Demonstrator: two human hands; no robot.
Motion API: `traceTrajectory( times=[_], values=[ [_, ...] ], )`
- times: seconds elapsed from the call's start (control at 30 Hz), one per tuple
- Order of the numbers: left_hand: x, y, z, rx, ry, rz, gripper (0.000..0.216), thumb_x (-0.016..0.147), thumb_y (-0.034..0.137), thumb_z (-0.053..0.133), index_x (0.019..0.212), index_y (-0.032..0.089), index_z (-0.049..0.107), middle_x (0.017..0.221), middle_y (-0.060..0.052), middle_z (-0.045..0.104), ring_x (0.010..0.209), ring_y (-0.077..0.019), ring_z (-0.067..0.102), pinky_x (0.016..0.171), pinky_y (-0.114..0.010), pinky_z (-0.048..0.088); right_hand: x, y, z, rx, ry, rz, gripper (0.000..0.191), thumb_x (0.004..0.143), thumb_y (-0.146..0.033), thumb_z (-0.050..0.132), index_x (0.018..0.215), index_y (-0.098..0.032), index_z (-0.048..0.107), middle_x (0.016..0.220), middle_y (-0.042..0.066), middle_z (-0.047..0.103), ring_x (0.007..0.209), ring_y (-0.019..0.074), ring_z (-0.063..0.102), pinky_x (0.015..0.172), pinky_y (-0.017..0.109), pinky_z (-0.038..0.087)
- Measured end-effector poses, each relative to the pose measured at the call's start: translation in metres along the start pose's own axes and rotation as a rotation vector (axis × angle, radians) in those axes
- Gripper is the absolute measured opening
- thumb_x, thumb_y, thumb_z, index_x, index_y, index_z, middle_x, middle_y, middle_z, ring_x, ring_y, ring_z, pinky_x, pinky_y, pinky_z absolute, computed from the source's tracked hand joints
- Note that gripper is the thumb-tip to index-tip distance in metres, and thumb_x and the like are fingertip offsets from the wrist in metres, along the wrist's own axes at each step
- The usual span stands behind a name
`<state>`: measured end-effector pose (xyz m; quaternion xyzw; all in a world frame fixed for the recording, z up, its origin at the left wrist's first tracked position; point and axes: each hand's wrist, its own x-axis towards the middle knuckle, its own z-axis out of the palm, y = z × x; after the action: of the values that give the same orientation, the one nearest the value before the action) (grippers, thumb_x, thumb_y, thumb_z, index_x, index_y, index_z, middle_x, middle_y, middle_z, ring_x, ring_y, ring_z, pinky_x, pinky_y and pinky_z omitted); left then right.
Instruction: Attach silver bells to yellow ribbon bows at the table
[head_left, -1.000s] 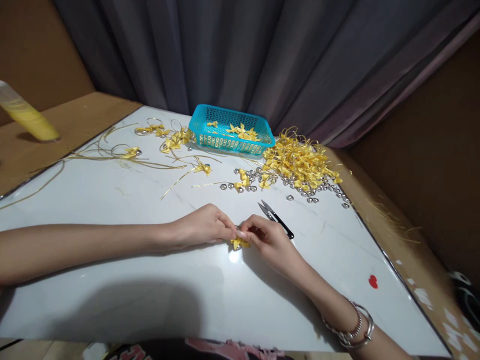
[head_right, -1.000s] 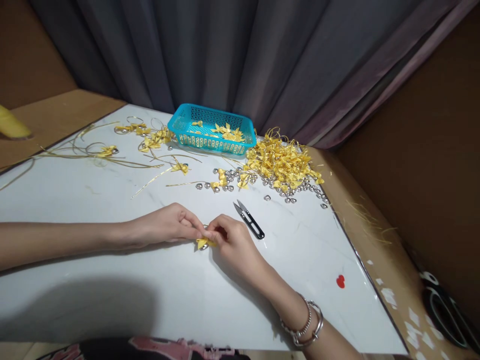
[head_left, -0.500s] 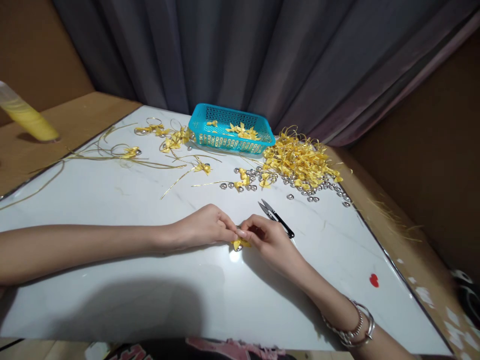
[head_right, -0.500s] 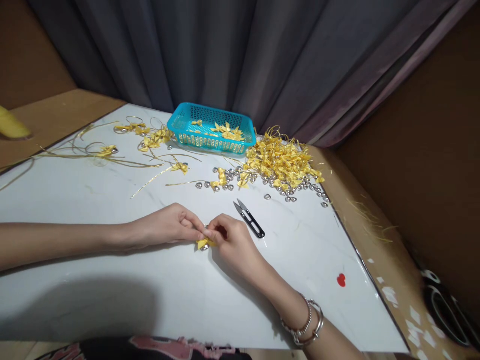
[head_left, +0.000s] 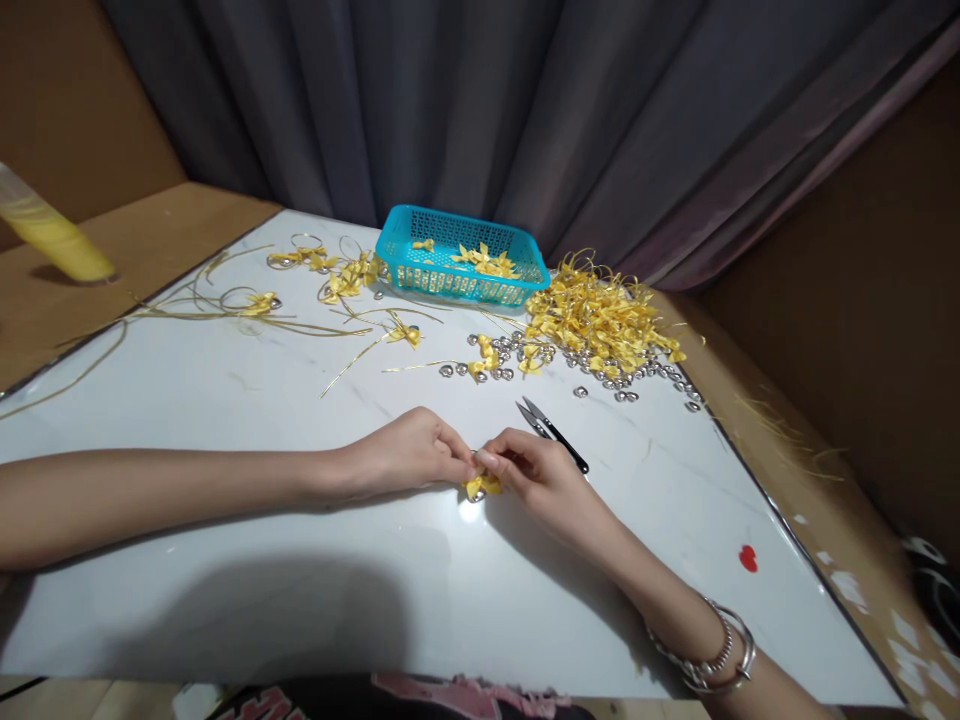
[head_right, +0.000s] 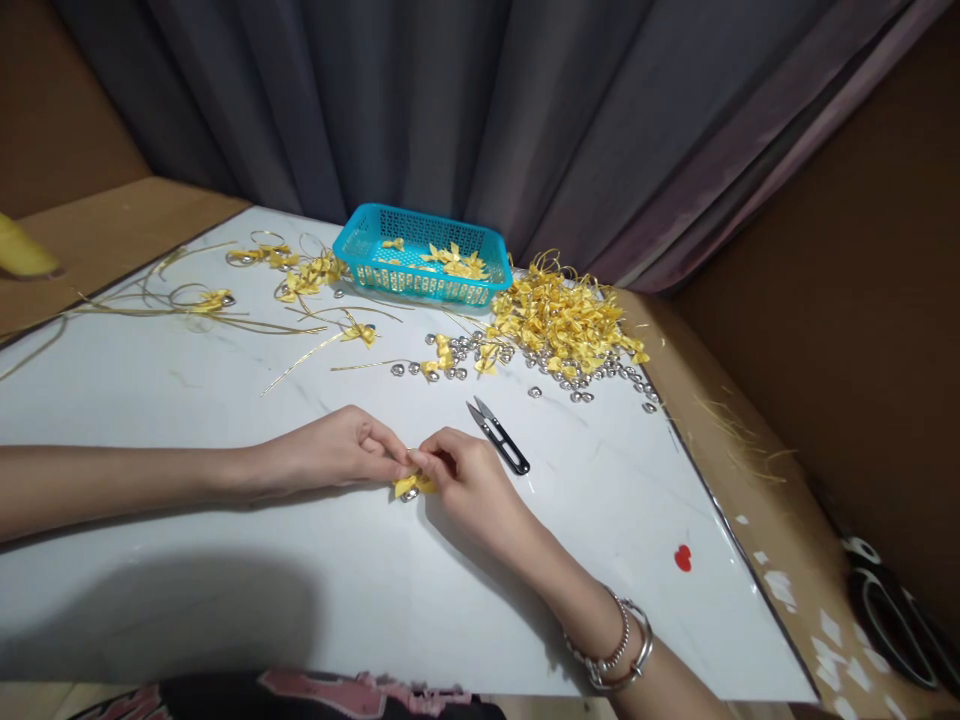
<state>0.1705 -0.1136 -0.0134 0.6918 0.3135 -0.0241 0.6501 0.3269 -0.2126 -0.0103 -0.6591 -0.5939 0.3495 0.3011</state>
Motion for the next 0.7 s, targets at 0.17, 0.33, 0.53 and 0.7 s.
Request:
traceTrajectory(
  times=[0.17,0.33,0.53,0.7],
  values=[
    [0.0017,-0.0036,-0.0006,0.027,0.007,0.013,0.022,0.071,0.029,0.059,0.076,0.011,0.071,0.055,0.001,0.049,0.048,-0.0075,0.028,0.044,-0.023,0.017,-0.0004,-0.001,-0.0008,-0.02,-0.002,-0.013,0.02,0.087,-0.019,0.047,0.07,-0.017,0.059,0.067,0.003,0.059,0.061,0.0144,0.051,0.057,0.027,0.037],
    [0.0024,-0.0046,-0.0005,0.026,-0.005,0.029,0.023,0.072,0.029,0.057,0.077,0.011,0.07,0.057,0.001,0.046,0.051,-0.0085,0.03,0.046,-0.023,0.018,-0.0013,-0.0051,-0.0023,-0.041,-0.012,-0.005,0.022,0.087,-0.017,0.047,0.07,-0.016,0.06,0.069,0.004,0.061,0.064,0.0148,0.053,0.059,0.027,0.039],
    [-0.0029,0.0016,-0.0015,0.042,-0.018,0.015,0.023,0.077,0.03,0.053,0.071,0.012,0.066,0.048,0.006,0.028,0.046,-0.0077,0.02,0.043,-0.025,0.011,-0.0052,-0.0077,-0.0043,-0.079,-0.026,-0.029,0.022,0.088,-0.018,0.046,0.073,-0.015,0.062,0.073,0.005,0.061,0.066,0.0153,0.054,0.061,0.028,0.039],
    [-0.0053,0.0035,-0.002,0.004,-0.04,0.003,0.024,0.078,0.031,0.052,0.069,0.013,0.064,0.046,0.007,0.023,0.043,-0.0073,0.016,0.041,-0.026,0.009,-0.0063,-0.0079,-0.0053,-0.09,-0.034,-0.045,0.024,0.087,-0.017,0.045,0.071,-0.015,0.063,0.072,0.005,0.061,0.066,0.0155,0.054,0.061,0.028,0.039]
  ],
)
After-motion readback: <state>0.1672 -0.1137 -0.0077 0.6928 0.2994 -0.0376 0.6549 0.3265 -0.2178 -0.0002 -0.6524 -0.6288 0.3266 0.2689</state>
